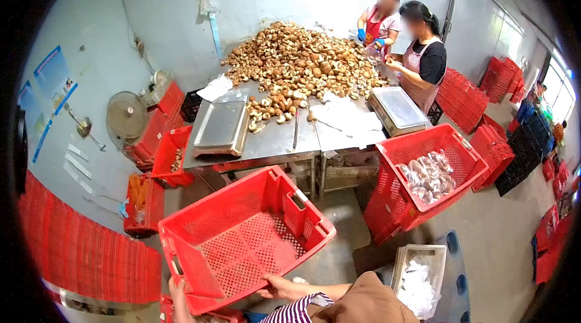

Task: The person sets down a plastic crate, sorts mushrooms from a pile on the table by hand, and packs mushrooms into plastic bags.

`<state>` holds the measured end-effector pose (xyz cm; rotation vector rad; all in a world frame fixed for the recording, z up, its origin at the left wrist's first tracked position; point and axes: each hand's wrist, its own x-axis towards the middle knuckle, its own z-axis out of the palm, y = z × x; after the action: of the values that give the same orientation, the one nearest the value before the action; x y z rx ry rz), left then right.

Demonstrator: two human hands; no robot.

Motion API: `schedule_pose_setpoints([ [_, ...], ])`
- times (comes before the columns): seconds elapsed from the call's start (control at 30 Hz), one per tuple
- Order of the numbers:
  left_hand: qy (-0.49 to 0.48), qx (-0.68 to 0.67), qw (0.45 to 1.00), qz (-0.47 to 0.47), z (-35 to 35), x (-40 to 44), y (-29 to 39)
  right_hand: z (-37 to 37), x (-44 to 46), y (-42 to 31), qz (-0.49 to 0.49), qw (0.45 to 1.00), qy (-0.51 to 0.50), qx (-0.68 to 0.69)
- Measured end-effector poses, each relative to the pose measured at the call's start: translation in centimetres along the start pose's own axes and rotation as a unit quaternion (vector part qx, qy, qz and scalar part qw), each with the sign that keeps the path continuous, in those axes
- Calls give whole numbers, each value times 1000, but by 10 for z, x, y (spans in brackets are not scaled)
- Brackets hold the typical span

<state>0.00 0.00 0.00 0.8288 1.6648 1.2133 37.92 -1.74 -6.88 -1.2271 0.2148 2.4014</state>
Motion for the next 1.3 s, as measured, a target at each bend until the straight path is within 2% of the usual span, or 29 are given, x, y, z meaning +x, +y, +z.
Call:
schedule_pose_setpoints([
  [0.07, 61, 62, 996, -12, -8, -23, 4, 14, -1, 16, 20, 999, 26, 34],
  [0.1, 53, 20, 998, 0, 42, 17, -29, -4, 2, -50, -12, 999, 43, 9],
  [0.13, 105, 53, 993, 21, -1, 44, -28, 32, 21, -51, 9, 1000, 13, 15],
  [0.17, 145, 77, 986, 18, -22, 45, -49, 37, 21, -43, 36, 999, 11, 27],
  [0.2, 143, 76, 987, 9, -29, 41, -69, 44, 8, -39, 30, 999, 26, 24],
  [0.27, 163, 126, 971, 121, -43, 48, -86, 59, 16, -42, 50, 997, 6, 52],
  [0.3, 161, 128, 971, 118, -44, 45, -85, 65, 20, -40, 72, 994, -15, 82],
  [0.37, 189, 155, 968, 61, -33, 22, -37, 81, 32, -32, 93, 990, -33, 97],
  [0.4, 223, 283, 924, 127, -18, 0, 8, 87, 39, -28, 109, 987, -50, 108],
  [0.43, 221, 287, 923, 129, -26, 10, 9, 97, 51, -24, 125, 983, -71, 118],
  [0.5, 199, 52, 979, -2, -27, 38, -1, 118, 72, -28, 98, 987, -62, 115],
  [0.57, 202, 73, 977, -16, -28, 67, 4, 140, 87, -35, 77, 986, 2, 147],
  [0.6, 204, 98, 974, -32, -31, 80, 11, 147, 91, -38, 59, 988, -14, 143],
  [0.63, 183, 66, 981, -17, -37, 93, 18, 161, 97, -44, 45, 989, -6, 142],
  [0.7, 196, 89, 976, -37, -37, 133, 20, 186, 103, -55, 14, 989, 30, 143],
  [0.77, 189, 91, 977, -35, -43, 163, 23, 193, 129, -67, 12, 992, -10, 125],
  [0.83, 168, 91, 981, -32, -34, 180, 49, 206, 142, -79, -30, 993, 1, 118],
  [0.9, 123, 39, 991, 31, -42, 208, 22, 204, 153, -90, -59, 992, 8, 112],
  [0.97, 127, 60, 989, 55, -41, 233, 6, 205, 151, -99, -65, 992, 7, 109],
  [1.03, 74, 21, 990, 117, -44, 241, 14, 215, 154, -101, -89, 989, 31, 110],
  [1.13, 30, 35, 990, 132, -52, 238, 2, 210, 149, -92, -100, 988, 17, 114],
  [1.23, 33, 76, 989, 126, -51, 232, 9, 197, 158, -90, -110, 988, 11, 108],
  [1.27, 49, 67, 991, 106, -48, 227, 23, 201, 154, -92, -107, 989, 4, 99],
  [1.3, 35, 0, 993, 108, -48, 236, 9, 201, 153, -92, -122, 987, 11, 103],
])
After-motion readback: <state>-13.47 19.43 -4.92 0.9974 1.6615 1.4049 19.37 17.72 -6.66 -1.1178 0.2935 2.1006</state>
